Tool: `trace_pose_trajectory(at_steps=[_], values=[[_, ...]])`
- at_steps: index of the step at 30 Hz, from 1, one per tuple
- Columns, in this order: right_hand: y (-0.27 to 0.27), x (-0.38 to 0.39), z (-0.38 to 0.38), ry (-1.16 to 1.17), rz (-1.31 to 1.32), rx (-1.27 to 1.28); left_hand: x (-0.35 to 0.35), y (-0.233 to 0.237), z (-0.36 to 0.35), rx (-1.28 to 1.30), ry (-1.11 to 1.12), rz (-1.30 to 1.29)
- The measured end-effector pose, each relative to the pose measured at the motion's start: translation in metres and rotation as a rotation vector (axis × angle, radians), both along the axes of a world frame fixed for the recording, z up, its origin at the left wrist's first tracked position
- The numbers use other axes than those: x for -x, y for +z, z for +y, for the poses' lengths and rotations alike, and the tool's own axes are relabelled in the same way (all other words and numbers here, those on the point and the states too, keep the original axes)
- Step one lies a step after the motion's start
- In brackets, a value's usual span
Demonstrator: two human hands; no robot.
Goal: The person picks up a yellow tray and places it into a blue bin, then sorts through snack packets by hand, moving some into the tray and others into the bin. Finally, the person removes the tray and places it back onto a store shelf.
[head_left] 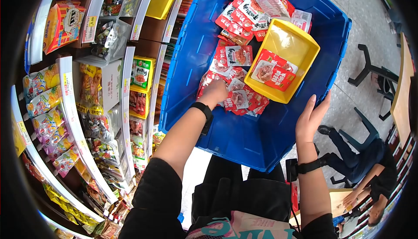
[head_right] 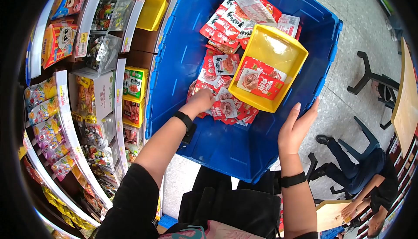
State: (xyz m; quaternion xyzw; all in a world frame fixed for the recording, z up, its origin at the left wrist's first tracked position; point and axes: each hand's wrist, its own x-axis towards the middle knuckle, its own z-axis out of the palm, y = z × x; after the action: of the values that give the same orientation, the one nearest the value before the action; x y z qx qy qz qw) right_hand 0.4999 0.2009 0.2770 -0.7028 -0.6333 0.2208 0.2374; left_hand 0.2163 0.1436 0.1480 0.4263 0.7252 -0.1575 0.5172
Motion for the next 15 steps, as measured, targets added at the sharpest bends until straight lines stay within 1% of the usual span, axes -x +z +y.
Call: trace_pose_trajectory(at_steps=[1,3,6,8,10,13,14,15], values=[[0.001,0.000,0.000,0.000,-0.002,-0.001,-0.008,0.005,-0.003,-0.001,0.000,-0.002],[0.002,0.002,0.001,-0.003,0.005,-0.001,-0.021,0.013,-0.010,0.054,-0.009,0.142],[0.000,0.000,0.000,0.004,-0.038,-0.020,-0.018,-0.014,-0.017,0.044,-0.029,0.146],[0.003,0.002,0.001,0.001,-0.031,-0.014,-0.015,-0.009,-0.015,-0.001,-0.047,0.148],[0.004,0.002,0.000,-0.003,-0.022,0.001,-0.007,0.002,-0.009,-0.033,-0.205,0.092],[0.003,0.002,0.000,0.003,-0.015,-0.019,0.000,0.038,0.006,0.029,-0.260,0.061],[0.003,0.003,0.000,0.003,-0.008,-0.016,0.002,0.043,0.008,0.052,-0.289,0.048],[0.004,0.003,0.001,0.002,-0.002,-0.013,0.005,0.041,0.007,0.063,-0.319,-0.033]])
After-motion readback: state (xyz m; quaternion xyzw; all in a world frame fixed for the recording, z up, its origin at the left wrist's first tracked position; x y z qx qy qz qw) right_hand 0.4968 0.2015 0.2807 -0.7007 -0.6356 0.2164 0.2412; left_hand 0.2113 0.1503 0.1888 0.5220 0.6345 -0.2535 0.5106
